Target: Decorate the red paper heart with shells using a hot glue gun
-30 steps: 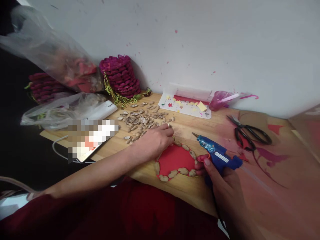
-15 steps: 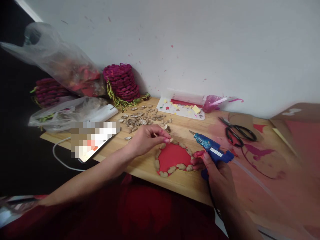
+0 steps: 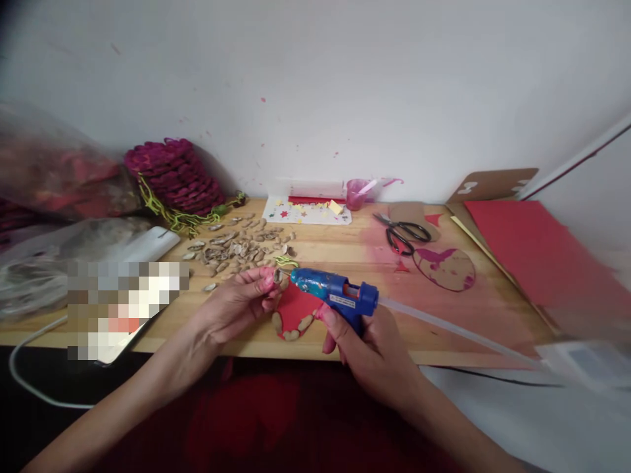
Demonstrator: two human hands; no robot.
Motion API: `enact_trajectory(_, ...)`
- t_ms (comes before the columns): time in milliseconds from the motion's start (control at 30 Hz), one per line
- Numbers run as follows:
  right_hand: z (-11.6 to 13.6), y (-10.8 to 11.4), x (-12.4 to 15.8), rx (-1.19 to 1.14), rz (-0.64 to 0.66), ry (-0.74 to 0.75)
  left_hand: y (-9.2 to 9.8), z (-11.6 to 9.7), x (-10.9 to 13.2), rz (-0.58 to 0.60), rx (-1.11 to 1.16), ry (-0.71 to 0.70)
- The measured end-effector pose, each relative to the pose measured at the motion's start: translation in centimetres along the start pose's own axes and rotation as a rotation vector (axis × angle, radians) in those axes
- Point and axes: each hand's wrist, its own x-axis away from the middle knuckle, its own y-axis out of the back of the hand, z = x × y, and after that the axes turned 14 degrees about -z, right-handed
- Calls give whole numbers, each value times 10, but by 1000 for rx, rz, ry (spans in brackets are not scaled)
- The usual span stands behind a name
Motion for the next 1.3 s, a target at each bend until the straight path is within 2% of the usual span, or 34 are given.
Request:
enact_trajectory(267, 0, -2, 3, 8, 0, 4, -5, 0, 7, -22, 24, 42)
enact_trajectory(800, 2, -4, 0, 58, -35, 48, -4, 2, 8, -18, 98, 148)
enact_trajectory(1300, -1, -3, 1, 28, -12, 36, 1, 4, 5, 58, 107, 134)
